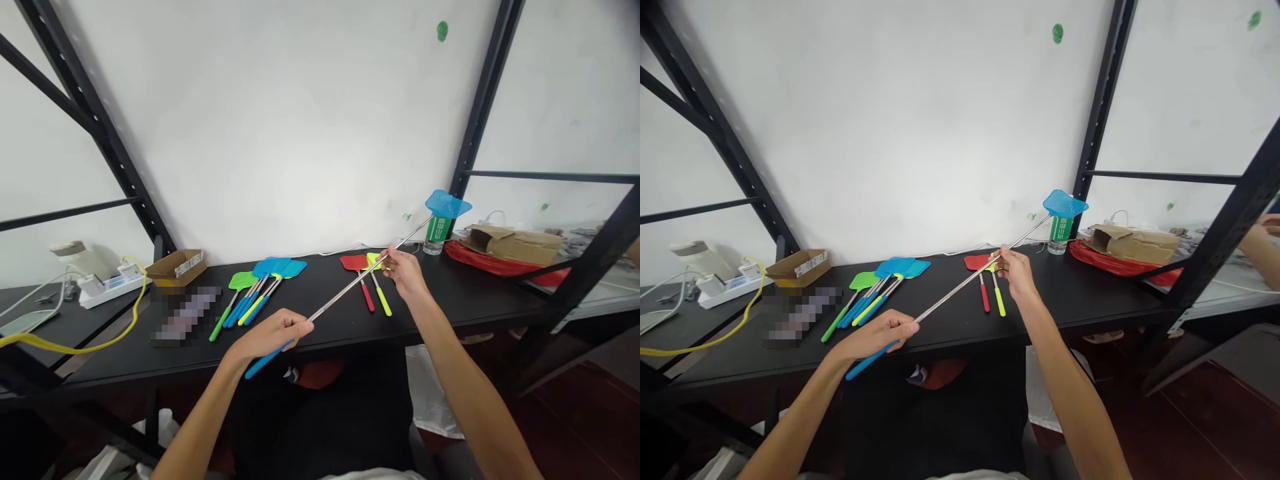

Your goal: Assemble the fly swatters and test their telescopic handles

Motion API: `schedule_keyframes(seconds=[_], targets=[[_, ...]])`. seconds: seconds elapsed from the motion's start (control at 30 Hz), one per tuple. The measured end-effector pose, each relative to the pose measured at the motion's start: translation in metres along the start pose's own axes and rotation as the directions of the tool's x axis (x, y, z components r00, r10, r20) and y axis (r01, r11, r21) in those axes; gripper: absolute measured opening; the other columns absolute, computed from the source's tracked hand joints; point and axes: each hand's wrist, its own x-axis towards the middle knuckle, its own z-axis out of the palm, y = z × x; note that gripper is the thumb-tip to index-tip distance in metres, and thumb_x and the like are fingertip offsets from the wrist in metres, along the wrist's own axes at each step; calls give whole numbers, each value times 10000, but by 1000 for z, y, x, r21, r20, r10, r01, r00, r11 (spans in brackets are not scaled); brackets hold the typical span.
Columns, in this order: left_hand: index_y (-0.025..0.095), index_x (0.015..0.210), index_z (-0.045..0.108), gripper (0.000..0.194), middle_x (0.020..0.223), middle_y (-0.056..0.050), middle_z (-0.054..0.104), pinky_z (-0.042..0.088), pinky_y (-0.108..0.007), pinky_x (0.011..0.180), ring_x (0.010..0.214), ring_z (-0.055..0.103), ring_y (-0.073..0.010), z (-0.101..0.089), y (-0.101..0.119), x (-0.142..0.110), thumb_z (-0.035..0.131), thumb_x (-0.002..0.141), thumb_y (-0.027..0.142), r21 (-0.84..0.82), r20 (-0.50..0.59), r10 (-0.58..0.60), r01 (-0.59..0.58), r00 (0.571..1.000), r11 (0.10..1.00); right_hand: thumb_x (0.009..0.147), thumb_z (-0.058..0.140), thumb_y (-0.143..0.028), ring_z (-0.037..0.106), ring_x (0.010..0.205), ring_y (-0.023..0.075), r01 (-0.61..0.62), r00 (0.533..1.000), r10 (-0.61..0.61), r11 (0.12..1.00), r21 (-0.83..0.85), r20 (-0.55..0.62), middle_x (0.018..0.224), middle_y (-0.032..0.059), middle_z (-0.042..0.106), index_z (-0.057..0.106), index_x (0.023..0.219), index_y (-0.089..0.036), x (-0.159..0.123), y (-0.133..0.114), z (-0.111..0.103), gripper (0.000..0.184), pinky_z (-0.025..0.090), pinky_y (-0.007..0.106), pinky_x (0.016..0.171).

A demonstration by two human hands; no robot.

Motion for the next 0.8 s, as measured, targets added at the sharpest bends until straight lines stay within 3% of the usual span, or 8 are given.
schedule_keyframes(seconds=[0.27,0.5,0.8], targets=[[192,547,465,481,497,20,428,264,-259,513,485,336,-111,-34,5,-26,502,926,485,100,-21,-67,69,998,993,652,807,-576,525,521,118,-22,1000,23,997,68,-10,693,64,684,675,708,-170,0,5,9,430,351,235,414],[196,588,451,454,477,24,438,257,-251,510,469,338,-109,-60,-7,-45,490,935,486,145,-31,-126,130,991,981,642,802,-606,524,520,116,-19,1000,20,997,76,-15,681,62,677,679,720,-168,-4,3,16,461,346,225,404],[183,598,473,431,502,20,454,273,-239,519,493,365,-109,-78,-17,-61,531,917,468,184,-51,-187,193,981,964,655,811,-561,528,511,104,-44,997,50,995,93,-62,668,53,677,697,711,-165,-4,1,13,416,345,206,388]])
